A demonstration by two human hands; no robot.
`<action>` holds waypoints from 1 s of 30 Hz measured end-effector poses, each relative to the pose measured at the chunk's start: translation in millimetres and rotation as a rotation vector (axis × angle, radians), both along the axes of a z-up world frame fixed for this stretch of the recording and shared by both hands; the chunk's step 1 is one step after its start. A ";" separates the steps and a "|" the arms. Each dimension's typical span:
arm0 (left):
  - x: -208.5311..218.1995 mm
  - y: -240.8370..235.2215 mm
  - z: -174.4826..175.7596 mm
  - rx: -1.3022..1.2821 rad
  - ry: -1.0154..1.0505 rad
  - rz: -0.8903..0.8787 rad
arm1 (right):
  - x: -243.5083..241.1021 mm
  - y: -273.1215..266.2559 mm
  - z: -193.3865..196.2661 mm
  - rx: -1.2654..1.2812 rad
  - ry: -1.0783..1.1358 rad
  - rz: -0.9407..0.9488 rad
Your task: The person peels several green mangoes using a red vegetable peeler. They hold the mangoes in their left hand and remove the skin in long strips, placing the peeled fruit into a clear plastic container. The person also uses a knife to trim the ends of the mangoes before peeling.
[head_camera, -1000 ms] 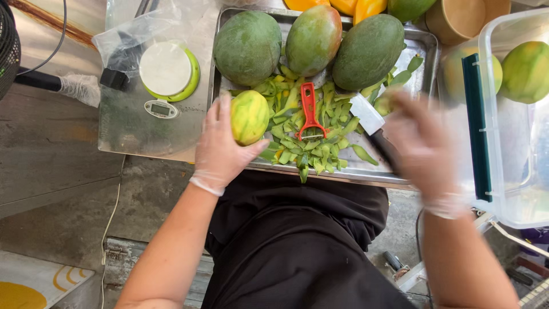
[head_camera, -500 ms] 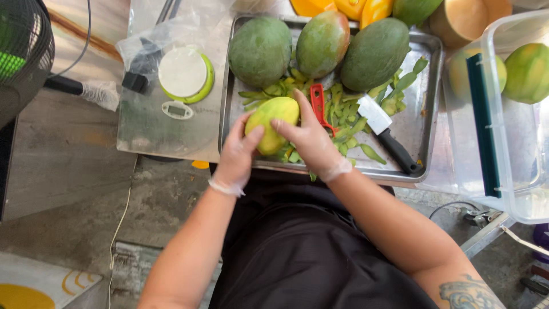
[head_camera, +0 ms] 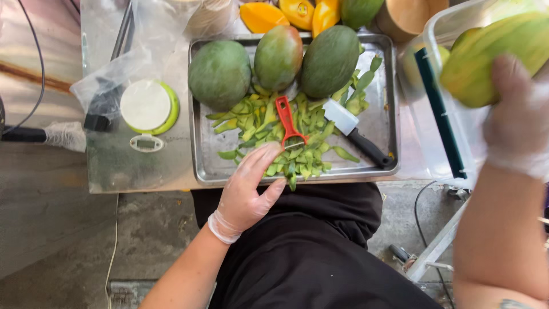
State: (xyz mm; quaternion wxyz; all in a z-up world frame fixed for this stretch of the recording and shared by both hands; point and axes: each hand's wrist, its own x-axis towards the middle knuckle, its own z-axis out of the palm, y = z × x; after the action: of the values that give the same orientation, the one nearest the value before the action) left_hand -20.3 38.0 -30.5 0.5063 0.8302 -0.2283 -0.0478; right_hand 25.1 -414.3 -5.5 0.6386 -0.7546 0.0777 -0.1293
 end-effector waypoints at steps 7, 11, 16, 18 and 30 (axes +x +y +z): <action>8.9 -16.6 -40.8 0.377 -0.163 0.104 | 85.8 -130.4 -54.9 -0.660 0.387 -0.100; 23.8 -34.5 -54.4 0.625 -0.035 0.074 | 89.0 -107.4 -37.4 -0.771 0.566 -0.104; 52.3 -41.2 -75.2 0.762 -0.073 0.092 | 78.1 -84.5 -26.2 -1.017 0.491 0.061; 53.6 -36.4 -88.8 0.743 -0.142 0.148 | 62.8 -87.2 -37.4 -0.871 0.515 0.080; 26.7 -4.2 -66.3 0.368 -0.199 -0.150 | 20.0 -62.8 -40.3 -1.061 0.553 -0.094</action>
State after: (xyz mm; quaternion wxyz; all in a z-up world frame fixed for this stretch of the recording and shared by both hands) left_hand 6.3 33.8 -96.8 0.3163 0.8899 -0.3258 -0.0441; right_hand 45.1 -477.1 -45.8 0.1242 -0.9718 0.1990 0.0225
